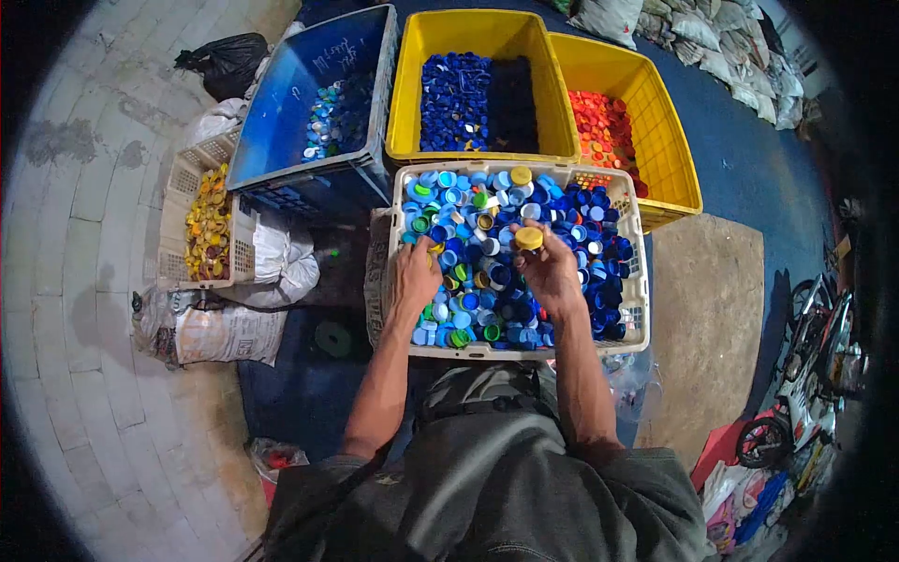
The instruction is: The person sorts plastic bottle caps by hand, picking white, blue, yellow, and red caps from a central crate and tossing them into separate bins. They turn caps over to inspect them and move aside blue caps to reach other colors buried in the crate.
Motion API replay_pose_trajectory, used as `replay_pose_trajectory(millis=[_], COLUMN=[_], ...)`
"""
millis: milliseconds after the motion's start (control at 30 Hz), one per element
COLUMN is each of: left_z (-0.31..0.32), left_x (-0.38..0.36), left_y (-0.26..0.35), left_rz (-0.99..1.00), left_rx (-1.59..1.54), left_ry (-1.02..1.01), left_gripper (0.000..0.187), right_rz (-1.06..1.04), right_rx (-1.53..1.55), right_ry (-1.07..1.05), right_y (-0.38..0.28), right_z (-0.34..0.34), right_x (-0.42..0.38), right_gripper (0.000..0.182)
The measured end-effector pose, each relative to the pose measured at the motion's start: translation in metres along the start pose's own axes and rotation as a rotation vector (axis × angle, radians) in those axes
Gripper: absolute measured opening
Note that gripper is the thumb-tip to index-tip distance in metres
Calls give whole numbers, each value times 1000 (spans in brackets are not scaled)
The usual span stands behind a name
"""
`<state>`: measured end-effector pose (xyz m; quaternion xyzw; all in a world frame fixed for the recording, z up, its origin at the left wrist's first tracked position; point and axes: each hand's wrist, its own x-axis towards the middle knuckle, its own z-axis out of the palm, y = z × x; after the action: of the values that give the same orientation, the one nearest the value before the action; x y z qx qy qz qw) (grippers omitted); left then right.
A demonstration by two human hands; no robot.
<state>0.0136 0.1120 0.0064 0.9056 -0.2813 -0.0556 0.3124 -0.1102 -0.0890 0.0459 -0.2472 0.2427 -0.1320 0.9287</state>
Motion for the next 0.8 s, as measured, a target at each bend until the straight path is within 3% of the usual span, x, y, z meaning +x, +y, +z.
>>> replay_pose_trajectory(millis=[100,300,433,533,567,700,800], left_z=[-4,4,1,-8,-10,-30,-23], left_x=[5,11,8,2,-4,-12,-21], left_y=[9,-5,-10,-8,-3,23,28], left_rz=[33,50,122,-469,-501,-624,-688], left_rx=[85,92,-12,-1231,-1463,-2076,-2095], left_ry=[-31,6,123,-127,-125,-304,-103], left_gripper=[28,13,12,19,23,36,35], right_rz=[6,36,88,132,126,126,159], right_rx=[39,60,40,63,17,-133,-133], right_ry=[-45,-71,76,32,30,77,25], right_y=[6,5,4,1,2,7,12], right_z=[-6,-6,-7,-10,-10,-8,-3], right_x=[-10,-23,-27,-30,-29,-27,-25], right_gripper=[36,40,35,32,31,32,27])
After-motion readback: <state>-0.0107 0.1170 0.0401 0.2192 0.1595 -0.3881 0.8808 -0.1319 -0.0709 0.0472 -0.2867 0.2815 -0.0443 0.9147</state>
